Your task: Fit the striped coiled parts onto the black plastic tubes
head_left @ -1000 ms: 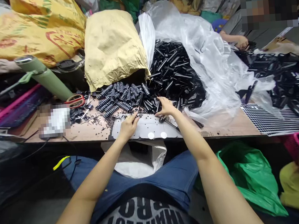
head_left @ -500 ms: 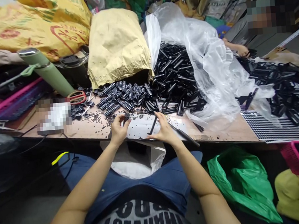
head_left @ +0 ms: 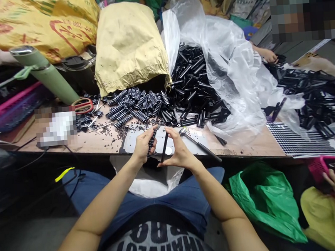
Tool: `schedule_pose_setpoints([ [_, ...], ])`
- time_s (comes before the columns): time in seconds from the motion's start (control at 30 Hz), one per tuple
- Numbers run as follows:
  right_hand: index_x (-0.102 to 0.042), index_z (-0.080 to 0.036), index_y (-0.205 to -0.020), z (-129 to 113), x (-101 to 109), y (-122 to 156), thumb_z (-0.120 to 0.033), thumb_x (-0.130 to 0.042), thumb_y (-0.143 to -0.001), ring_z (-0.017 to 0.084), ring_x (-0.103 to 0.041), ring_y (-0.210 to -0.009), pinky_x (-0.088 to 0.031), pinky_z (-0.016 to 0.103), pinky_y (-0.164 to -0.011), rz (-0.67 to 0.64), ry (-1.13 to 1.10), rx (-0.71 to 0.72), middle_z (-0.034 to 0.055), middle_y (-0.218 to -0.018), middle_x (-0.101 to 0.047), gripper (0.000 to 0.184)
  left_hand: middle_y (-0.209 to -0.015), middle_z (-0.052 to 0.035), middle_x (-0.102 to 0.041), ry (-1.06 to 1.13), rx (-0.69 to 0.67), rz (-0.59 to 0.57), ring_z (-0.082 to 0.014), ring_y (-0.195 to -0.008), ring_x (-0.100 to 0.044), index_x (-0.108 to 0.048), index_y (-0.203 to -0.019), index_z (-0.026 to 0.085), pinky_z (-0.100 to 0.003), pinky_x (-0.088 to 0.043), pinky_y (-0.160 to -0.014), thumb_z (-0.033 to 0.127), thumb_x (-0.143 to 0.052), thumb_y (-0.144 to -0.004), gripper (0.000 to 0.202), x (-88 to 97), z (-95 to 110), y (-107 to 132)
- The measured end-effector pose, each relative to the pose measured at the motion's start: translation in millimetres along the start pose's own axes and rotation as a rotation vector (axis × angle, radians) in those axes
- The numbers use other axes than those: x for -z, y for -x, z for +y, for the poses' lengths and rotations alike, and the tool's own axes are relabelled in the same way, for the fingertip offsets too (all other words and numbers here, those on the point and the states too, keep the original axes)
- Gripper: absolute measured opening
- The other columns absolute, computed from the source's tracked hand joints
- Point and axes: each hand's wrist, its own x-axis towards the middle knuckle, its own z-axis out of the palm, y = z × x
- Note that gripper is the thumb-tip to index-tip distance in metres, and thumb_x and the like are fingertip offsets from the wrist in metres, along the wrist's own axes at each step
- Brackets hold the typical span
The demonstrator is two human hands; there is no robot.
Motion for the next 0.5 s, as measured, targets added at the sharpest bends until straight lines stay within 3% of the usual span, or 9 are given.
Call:
schedule_pose_setpoints([
  [0.13, -0.010, -0.020, -0.150, -5.8, -3.8, -2.1, -0.051, -0.085, -0.057, 0.032, -0.027, -0.141, -0.028, 0.050, -0.117, -0.002, 0.010, 0.018, 0.0187, -0.147, -0.030, 0.124, -0.048, 0.0074, -0.047, -0.009, 0.007, 0.029, -0.0051, -0.031, -0.037, -0.054, -0.131, 0.016, -0.015, -0.024, -0.030, 0.048, -0.061, -0.081, 0.060, -3.3, 0.6, 0.7],
  [0.33, -0.010, -0.020, -0.150, -8.0, -9.5, -4.0, -0.050, -0.083, -0.062, 0.031, -0.025, -0.142, -0.027, 0.050, -0.118, -0.028, -0.028, 0.042, 0.0185, -0.151, -0.027, 0.119, -0.068, -0.0003, -0.063, 0.149, 0.001, 0.101, -0.0100, -0.047, -0.056, -0.068, -0.104, 0.012, -0.022, -0.049, -0.045, 0.035, -0.067, -0.075, 0.037, -15.2, -1.9, 4.5],
  [0.5, -0.011, -0.019, -0.149, -4.9, -12.2, -4.3, -0.047, -0.087, -0.056, 0.032, -0.024, -0.143, -0.026, 0.051, -0.118, -0.017, -0.033, -0.002, 0.0195, -0.150, -0.027, 0.123, -0.068, -0.0003, -0.063, 0.151, 0.087, 0.089, -0.0138, -0.044, -0.060, -0.065, -0.105, 0.013, -0.026, -0.051, -0.042, 0.040, -0.071, -0.073, 0.042, -25.5, -3.9, 10.5],
])
